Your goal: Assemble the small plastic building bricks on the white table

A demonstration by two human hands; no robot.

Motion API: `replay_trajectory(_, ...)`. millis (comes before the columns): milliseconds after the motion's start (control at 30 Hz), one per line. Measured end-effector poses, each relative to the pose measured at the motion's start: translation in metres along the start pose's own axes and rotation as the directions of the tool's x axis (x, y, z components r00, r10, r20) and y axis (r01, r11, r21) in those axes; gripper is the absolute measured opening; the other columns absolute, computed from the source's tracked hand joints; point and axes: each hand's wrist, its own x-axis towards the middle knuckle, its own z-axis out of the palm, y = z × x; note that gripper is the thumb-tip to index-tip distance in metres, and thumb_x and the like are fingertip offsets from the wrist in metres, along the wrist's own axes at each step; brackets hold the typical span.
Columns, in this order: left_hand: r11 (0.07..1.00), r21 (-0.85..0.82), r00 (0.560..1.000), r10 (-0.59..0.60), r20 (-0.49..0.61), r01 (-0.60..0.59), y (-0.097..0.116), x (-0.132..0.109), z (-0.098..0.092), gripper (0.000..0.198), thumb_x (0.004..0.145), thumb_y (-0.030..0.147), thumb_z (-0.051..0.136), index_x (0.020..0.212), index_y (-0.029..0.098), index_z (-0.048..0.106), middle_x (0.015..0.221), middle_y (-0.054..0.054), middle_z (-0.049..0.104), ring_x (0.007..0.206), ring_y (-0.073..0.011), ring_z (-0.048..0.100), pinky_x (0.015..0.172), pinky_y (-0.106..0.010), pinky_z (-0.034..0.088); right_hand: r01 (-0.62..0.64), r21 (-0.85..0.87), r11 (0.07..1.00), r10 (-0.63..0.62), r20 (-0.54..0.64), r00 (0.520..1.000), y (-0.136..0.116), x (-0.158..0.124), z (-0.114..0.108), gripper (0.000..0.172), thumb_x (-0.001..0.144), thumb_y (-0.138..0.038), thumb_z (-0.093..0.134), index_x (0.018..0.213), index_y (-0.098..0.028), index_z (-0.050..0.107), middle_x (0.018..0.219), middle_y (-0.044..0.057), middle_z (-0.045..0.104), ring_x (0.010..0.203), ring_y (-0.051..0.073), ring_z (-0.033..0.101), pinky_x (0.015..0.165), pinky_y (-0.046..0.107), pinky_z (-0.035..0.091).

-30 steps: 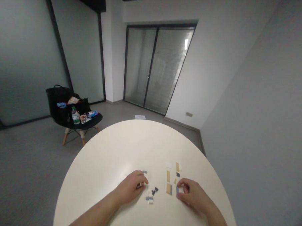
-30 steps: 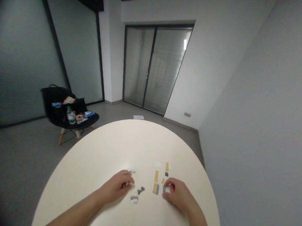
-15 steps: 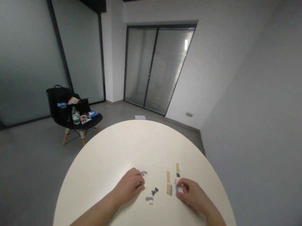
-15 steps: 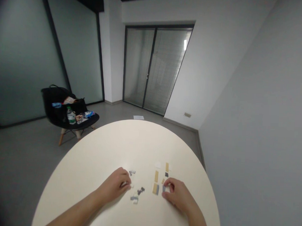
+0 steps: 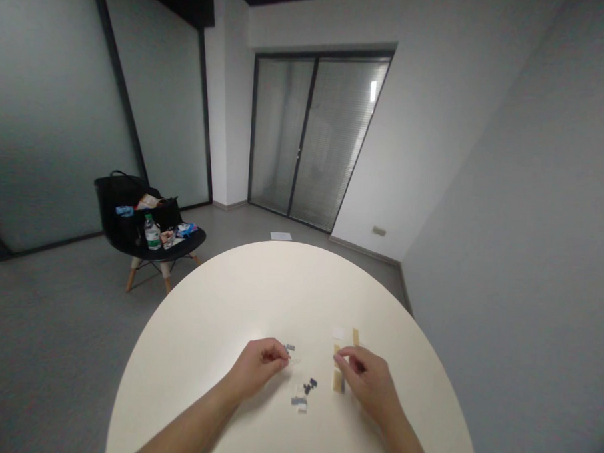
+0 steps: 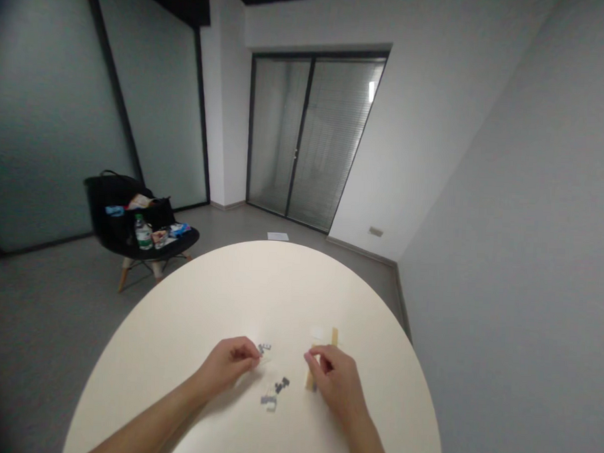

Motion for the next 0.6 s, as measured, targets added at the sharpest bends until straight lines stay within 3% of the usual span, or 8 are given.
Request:
replay_trajectory(100, 0.988, -0.145, 0.999, -0.048, 0.002, 0.048, 0.003, 0.001, 0.002, 0.01, 0.067, 0.022, 0.075, 0.072, 0.015, 0.069, 0.069, -0.004, 0.072, 0.064, -0.0161, 0.062, 0.063, -0.025, 0.044, 0.164, 0.02, 0.986, -0.165, 0.063, 0.984, -0.023, -0.003, 0.021, 0.026, 0.091, -0.039, 0.059, 0.094, -0.019, 0.074, 0.064, 0.001, 0.063, 0.055, 0.014, 0.053, 0.056, 0.025, 0.041)
replay_trajectory(200, 0.976, -0.21, 0.999, -0.051, 0.015, 0.053, 0.007, 0.0, 0.002, 0.018, 0.065, 0.025, 0.082, 0.069, 0.014, 0.068, 0.067, -0.004, 0.072, 0.063, -0.0156, 0.062, 0.062, -0.025, 0.045, 0.23, 0.03, 0.973, -0.232, 0.143, 0.962, -0.039, -0.007, 0.036, 0.022, 0.092, -0.034, 0.059, 0.102, -0.02, 0.074, 0.072, 0.003, 0.068, 0.061, 0.015, 0.058, 0.062, 0.026, 0.045)
replay_trajectory(367, 0.957, -0.285, 0.998, -0.036, 0.06, 0.052, 0.006, 0.0, 0.003, 0.026, 0.063, 0.031, 0.087, 0.067, 0.014, 0.067, 0.066, -0.005, 0.073, 0.06, -0.0143, 0.062, 0.061, -0.024, 0.045, 0.231, 0.07, 0.971, -0.24, 0.177, 0.955, -0.046, -0.01, 0.045, 0.018, 0.094, -0.032, 0.059, 0.095, -0.021, 0.073, 0.076, 0.004, 0.069, 0.069, 0.016, 0.063, 0.068, 0.026, 0.046)
replay_trajectory(600, 0.971, -0.237, 0.997, -0.025, 0.074, 0.042, 0.006, 0.0, 0.003, 0.029, 0.063, 0.035, 0.088, 0.066, 0.014, 0.068, 0.066, -0.005, 0.073, 0.061, -0.0153, 0.064, 0.061, -0.025, 0.045, 0.196, 0.111, 0.974, -0.213, 0.171, 0.962, -0.052, -0.009, 0.042, 0.023, 0.097, -0.031, 0.053, 0.093, -0.02, 0.072, 0.074, 0.003, 0.067, 0.065, 0.014, 0.059, 0.065, 0.024, 0.044)
